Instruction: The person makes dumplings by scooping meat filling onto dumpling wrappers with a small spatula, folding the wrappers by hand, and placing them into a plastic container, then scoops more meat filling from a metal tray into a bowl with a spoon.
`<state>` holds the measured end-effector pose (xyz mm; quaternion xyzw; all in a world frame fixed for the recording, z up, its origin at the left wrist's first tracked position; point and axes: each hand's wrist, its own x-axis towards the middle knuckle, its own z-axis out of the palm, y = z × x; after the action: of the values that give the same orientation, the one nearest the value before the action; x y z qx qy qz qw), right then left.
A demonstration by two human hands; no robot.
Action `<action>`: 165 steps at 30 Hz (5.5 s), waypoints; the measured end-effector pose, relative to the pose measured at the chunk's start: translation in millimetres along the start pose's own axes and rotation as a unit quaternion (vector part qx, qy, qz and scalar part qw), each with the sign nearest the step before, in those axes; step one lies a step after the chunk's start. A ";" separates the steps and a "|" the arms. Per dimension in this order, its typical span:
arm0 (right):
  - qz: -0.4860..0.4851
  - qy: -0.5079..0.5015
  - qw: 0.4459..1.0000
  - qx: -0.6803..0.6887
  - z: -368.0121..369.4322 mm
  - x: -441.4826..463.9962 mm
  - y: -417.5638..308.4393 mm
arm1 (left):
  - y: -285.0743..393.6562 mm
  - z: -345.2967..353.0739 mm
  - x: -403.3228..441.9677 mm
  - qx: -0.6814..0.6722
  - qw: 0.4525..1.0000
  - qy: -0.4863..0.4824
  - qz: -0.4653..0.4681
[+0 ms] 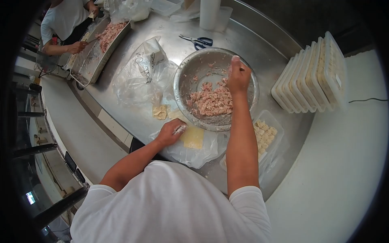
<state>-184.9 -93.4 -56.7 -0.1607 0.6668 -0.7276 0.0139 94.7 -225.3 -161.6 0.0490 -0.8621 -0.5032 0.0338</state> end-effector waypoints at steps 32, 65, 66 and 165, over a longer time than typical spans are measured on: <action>-0.030 -0.035 0.998 0.046 -22.2 4.2 -12.6 | 1.9 -1.9 -2.7 0.018 1.000 -0.004 0.003; -0.025 -0.111 0.993 0.038 -40.0 -4.9 -5.7 | 1.7 2.4 0.3 0.016 1.000 -0.007 -0.007; -0.015 -0.090 0.996 -0.024 -38.0 -8.1 2.0 | 1.0 1.6 1.3 0.016 1.000 -0.006 -0.001; 0.035 0.019 0.992 0.124 -27.4 -57.0 12.7 | 3.9 1.7 1.5 0.023 1.000 0.005 0.019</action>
<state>-140.3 -54.9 -82.9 -0.1208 0.5770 -0.8064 0.0465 92.8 -222.1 -159.0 0.0362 -0.8739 -0.4825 0.0467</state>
